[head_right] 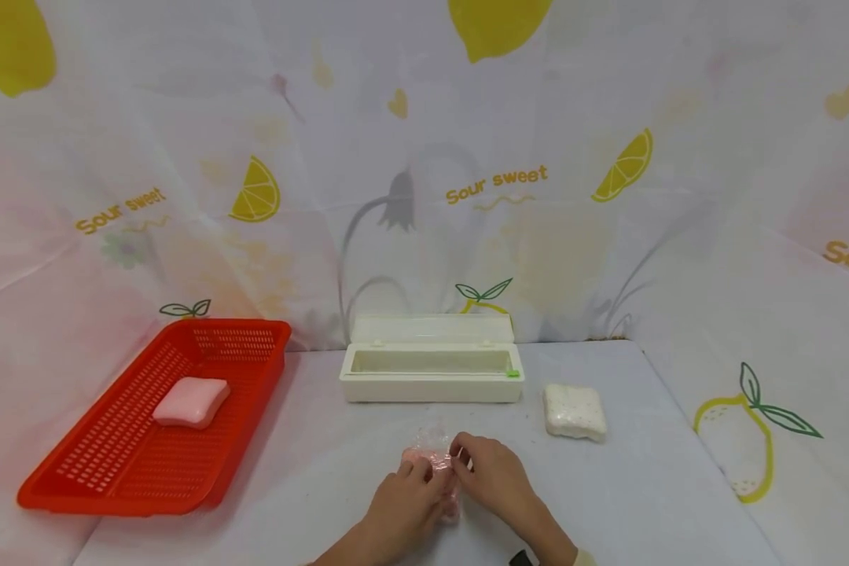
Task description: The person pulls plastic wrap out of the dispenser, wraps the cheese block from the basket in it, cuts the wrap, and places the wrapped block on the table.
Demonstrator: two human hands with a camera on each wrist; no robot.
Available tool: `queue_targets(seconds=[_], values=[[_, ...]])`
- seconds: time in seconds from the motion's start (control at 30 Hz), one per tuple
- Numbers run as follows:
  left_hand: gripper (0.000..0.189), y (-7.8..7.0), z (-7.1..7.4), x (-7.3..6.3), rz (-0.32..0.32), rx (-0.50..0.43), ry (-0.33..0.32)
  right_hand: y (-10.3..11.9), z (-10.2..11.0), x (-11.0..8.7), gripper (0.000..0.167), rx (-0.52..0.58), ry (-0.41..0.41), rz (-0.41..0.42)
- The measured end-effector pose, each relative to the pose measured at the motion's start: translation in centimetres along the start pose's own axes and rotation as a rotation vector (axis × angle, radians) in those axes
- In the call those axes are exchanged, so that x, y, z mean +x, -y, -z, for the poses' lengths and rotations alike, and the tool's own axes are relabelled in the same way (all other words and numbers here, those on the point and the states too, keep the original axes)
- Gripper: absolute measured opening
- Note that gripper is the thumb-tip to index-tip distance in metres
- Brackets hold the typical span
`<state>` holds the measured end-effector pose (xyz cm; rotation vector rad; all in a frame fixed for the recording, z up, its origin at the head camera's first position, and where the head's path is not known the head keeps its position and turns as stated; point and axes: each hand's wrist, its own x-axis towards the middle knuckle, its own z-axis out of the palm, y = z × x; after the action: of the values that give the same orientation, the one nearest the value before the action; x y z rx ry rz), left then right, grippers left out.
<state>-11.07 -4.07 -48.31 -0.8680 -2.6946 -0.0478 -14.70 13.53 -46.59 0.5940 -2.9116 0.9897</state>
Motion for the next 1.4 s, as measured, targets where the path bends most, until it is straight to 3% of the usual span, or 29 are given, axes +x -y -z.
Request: queue_targets(seconds=[0.13,0.33,0.6,0.73,0.8,0.93,1.03,1.17,1.27,1.4], values=[[0.036,-0.8,-0.4,0.1,0.035,0.064,0.076,-0.1,0.9,0.1,0.011,-0.036,-0.079,-0.006],[0.04,-0.8,-1.0,-0.1,-0.007,0.122,-0.071,-0.7,1.0,0.2,0.014,-0.047,-0.133,-0.041],[0.042,-0.4,-1.1,0.0,0.006,0.16,-0.141,-1.3,0.9,0.2,0.014,-0.044,-0.143,-0.064],[0.022,0.0,-1.1,0.0,-0.025,0.171,-0.157,-1.4,0.9,0.0,0.015,-0.047,-0.151,-0.069],[0.019,0.4,-1.0,0.1,-0.058,0.169,-0.14,-1.5,0.9,0.0,0.015,-0.049,-0.152,-0.071],[0.018,1.2,-0.8,0.0,-0.077,0.142,0.015,-1.6,1.0,-0.1,0.015,-0.052,-0.147,-0.075],[0.019,1.5,-0.7,-0.2,-0.033,0.133,0.078,-1.6,1.1,-0.2,0.015,-0.05,-0.146,-0.072],[0.021,1.3,-0.6,-0.5,0.033,0.131,0.027,-1.7,1.2,-0.2,0.015,-0.048,-0.152,-0.068],[0.039,0.8,-0.4,-0.4,0.087,0.066,0.034,-1.6,1.2,-0.2,0.015,-0.047,-0.154,-0.066],[0.066,0.3,-0.2,-0.2,0.159,-0.032,0.131,-1.6,1.2,-0.2,0.014,-0.047,-0.148,-0.07]])
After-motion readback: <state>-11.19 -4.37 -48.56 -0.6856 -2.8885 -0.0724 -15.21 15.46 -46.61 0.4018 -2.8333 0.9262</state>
